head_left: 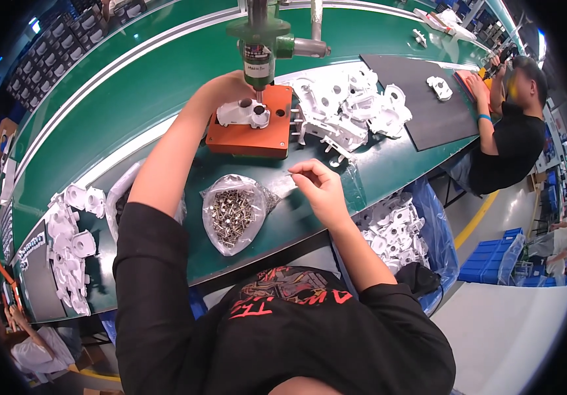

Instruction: The recorder is assembling small plastic components by inserting pins and using a manual press at a factory workbench.

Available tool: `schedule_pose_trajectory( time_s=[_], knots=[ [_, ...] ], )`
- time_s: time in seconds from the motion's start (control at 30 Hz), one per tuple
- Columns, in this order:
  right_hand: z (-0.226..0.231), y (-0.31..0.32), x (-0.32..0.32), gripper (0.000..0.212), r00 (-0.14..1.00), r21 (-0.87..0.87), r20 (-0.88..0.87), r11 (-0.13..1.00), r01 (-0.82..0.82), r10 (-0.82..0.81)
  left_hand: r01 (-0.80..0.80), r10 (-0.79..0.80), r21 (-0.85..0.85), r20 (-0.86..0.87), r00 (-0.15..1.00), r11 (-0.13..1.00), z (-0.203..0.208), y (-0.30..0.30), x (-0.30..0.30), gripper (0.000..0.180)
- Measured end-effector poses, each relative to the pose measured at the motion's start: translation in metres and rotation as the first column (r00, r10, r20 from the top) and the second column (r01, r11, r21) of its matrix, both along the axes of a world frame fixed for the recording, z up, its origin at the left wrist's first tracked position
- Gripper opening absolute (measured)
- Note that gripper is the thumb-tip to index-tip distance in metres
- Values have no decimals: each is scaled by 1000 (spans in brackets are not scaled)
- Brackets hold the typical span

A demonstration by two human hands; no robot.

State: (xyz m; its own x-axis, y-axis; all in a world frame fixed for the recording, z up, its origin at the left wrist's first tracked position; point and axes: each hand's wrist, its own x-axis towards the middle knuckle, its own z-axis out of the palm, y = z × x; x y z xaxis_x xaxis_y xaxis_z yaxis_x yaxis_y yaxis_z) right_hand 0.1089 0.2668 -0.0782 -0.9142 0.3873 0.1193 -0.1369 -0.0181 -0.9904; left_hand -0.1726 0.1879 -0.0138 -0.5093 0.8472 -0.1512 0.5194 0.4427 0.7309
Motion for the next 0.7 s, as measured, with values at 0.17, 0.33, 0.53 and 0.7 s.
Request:
schedule_pose_trajectory(
  time_s=[0.17, 0.33, 0.53, 0.7],
  knots=[
    [3, 17, -13, 11, 996, 74, -47, 994, 80, -77, -282, 287, 53, -180, 941, 958, 1, -29, 47, 40],
    [27, 24, -69, 15, 990, 233, -65, 962, 140, -129, -75, 135, 162, -402, 905, 984, -22, -66, 79, 76],
    [16, 36, -137, 18, 959, 494, -167, 823, 282, -228, -5, 61, 74, -785, 617, 997, -49, -58, 89, 76],
    [9, 32, -152, 19, 970, 586, -94, 775, 235, -223, 5, 138, 198, -699, 702, 980, -58, -61, 86, 72]
  ],
)
